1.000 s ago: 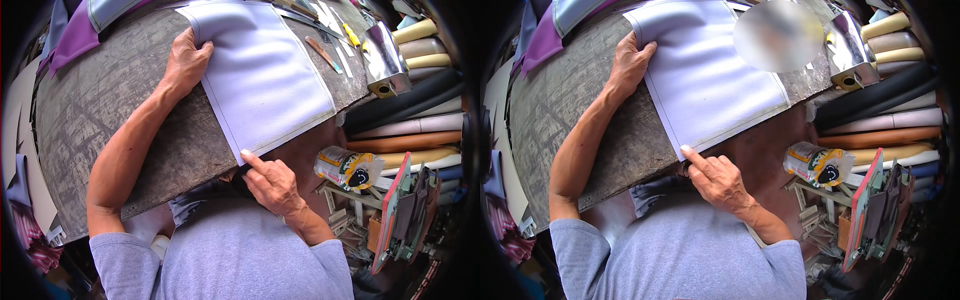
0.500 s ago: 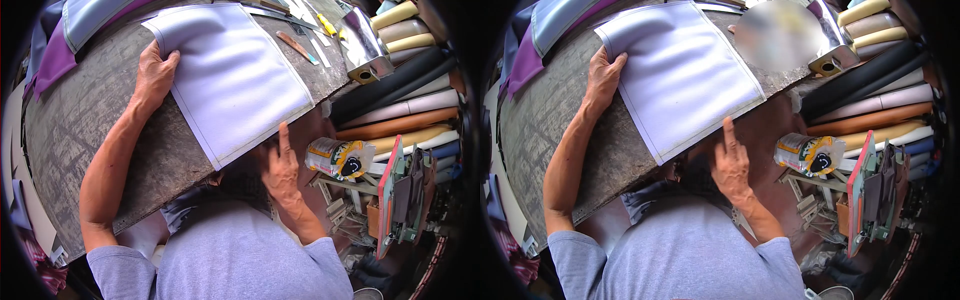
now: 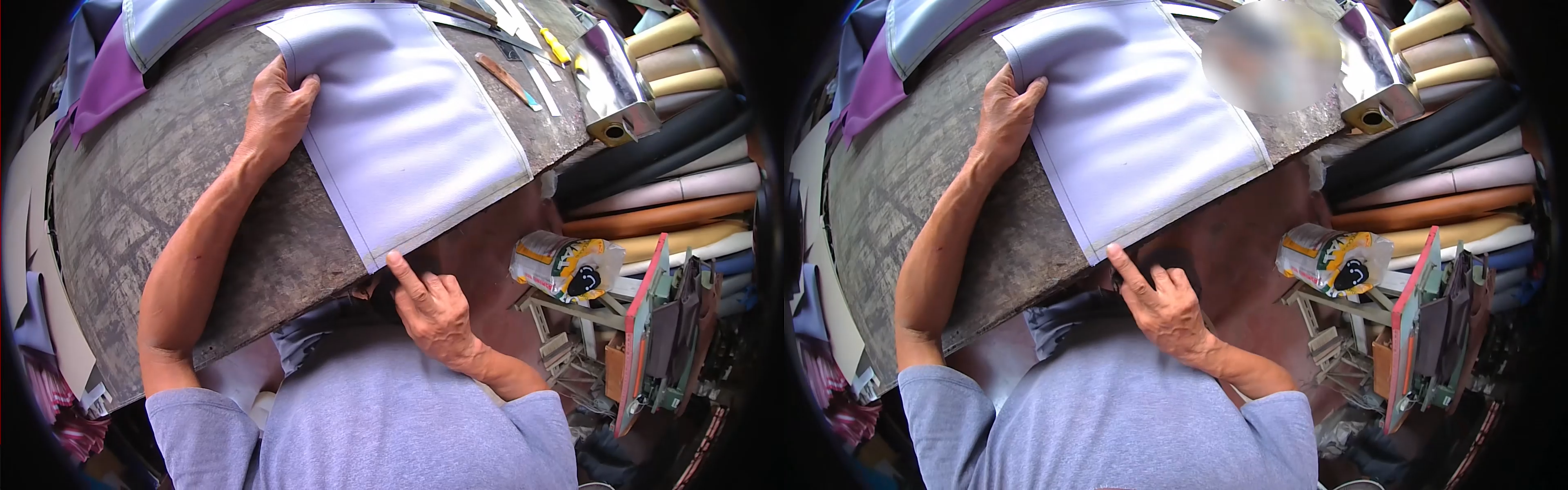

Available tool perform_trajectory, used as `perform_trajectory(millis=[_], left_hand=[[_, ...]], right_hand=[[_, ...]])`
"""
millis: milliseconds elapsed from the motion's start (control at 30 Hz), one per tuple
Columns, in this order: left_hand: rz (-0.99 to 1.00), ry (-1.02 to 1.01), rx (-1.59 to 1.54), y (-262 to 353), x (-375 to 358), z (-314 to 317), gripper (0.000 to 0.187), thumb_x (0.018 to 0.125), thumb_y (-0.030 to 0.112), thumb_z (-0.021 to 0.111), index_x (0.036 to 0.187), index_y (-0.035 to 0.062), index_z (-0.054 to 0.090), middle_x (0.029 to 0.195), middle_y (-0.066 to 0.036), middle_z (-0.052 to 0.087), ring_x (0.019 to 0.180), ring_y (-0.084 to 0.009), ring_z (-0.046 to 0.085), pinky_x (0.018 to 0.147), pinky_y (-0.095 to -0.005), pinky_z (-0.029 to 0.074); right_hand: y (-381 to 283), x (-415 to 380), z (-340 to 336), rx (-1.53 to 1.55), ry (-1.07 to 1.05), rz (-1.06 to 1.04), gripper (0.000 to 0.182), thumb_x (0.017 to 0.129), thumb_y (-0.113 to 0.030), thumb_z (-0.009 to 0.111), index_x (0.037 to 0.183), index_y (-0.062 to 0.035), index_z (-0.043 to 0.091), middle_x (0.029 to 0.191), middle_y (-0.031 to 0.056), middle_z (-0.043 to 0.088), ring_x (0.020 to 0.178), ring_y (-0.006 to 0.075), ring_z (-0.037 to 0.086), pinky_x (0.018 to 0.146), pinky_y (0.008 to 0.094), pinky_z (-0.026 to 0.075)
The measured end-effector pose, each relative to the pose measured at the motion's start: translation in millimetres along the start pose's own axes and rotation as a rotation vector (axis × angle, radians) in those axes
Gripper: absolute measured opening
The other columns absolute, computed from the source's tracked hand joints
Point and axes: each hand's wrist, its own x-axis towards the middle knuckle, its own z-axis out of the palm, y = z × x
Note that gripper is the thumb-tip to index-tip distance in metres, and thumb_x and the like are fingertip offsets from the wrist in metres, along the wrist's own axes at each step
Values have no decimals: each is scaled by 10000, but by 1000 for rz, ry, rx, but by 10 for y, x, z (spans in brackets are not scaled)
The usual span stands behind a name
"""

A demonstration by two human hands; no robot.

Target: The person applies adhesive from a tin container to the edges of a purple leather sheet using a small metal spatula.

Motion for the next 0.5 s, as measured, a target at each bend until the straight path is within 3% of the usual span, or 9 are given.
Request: perform_trajectory(millis=[33,133,167,267,367,400,433,500], left_hand=[[-9,4,18,-5,-11,-8,283,962,58,592,1225,-49,590,1078,-96,688,944,-128,645,849,-283,533],[-17,18,39,-16,18,-2,288,956,47,593,1227,-50,593,1087,-89,685,943,-128,641,849,-282,525],[-16,23,27,-55,18,-6,288,954,43,593,1227,-48,595,1087,-85,684,942,-126,640,848,-282,523],[14,13,-23,-44,17,11,283,960,42,589,1233,-31,596,1076,-66,684,935,-112,639,849,-273,521],[-6,-9,-71,-37,11,5,276,971,43,575,1238,-22,594,1070,-52,681,923,-98,638,835,-261,522],[-10,-11,-72,-43,13,3,273,971,43,574,1236,-21,595,1068,-49,680,920,-95,637,831,-259,522],[-17,-10,-72,-52,15,-1,270,972,43,573,1234,-20,595,1066,-47,680,917,-92,636,826,-258,523],[-31,-9,-66,-50,8,-3,264,975,45,573,1230,-19,597,1060,-38,678,907,-83,632,813,-247,521]], right_hand=[[-13,8,-12,10,-11,-10,108,786,-32,666,692,-35,612,1499,82,492,675,161,554,582,290,410],[18,149,-167,427,-46,-76,94,802,-33,679,720,-43,633,1459,96,533,719,157,584,596,289,422],[47,176,-184,558,-17,-107,82,799,-44,719,764,-47,645,1380,136,591,751,153,614,611,299,454],[310,191,-330,502,198,71,118,787,-63,759,810,-34,647,1312,179,622,770,162,636,633,314,493],[823,83,-424,7,181,324,145,822,-101,744,871,-29,628,1261,178,636,801,252,656,677,348,519],[1005,49,-449,-69,183,367,138,827,-94,729,857,-38,607,1278,150,629,798,261,650,685,365,514],[1110,10,-488,-87,79,459,174,794,-40,746,865,-26,588,1308,161,610,894,317,662,745,393,538],[1285,-56,-428,-229,-39,468,184,753,-32,738,836,-44,574,1381,91,574,869,259,643,748,398,492]])
